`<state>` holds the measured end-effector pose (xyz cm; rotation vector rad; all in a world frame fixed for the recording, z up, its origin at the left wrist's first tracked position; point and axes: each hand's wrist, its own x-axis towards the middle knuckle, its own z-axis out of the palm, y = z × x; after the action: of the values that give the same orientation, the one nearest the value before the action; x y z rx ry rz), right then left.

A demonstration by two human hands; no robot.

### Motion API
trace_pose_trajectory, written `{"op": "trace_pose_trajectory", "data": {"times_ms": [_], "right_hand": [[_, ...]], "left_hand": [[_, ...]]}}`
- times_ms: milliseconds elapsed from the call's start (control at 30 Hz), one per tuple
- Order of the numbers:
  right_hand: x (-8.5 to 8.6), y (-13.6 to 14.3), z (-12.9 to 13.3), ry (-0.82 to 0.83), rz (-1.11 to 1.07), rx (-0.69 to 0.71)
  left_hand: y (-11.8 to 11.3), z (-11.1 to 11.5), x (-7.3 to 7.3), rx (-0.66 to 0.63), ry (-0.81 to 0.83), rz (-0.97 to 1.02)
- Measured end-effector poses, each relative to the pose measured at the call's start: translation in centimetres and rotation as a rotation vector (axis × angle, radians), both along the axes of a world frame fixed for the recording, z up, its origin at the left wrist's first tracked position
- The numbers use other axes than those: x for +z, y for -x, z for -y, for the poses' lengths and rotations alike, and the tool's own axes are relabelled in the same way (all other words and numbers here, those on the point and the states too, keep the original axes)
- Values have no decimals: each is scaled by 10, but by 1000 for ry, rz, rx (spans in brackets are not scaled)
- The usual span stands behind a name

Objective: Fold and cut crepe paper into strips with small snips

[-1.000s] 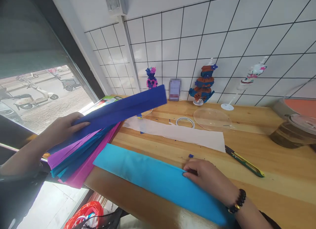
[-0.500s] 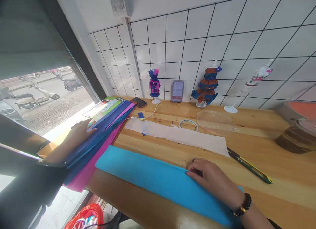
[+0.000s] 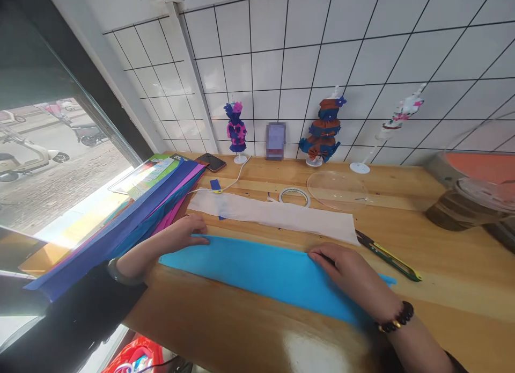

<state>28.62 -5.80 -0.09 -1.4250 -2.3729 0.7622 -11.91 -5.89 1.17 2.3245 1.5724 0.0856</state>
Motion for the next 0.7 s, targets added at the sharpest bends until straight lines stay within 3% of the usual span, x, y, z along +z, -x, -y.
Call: {"op": "trace_pose_trajectory", "data": {"times_ms": [133,267,400,567,700], "right_hand": [[-1,-2,0,-122,-4,21],[6,-4,4,-321,-39,28],[15,-4,11,-634,-77,46],[18,13,27,-762,-22,207],[18,34,44,-678,45,281]], "left_hand": [[8,-8,10,23,-98,44],[16,0,23,30,-420,69],[23,23,27,-63,-724,86],[36,60,8,-130,-700,-55],[45,82,-10,-23,-603,-138]]}}
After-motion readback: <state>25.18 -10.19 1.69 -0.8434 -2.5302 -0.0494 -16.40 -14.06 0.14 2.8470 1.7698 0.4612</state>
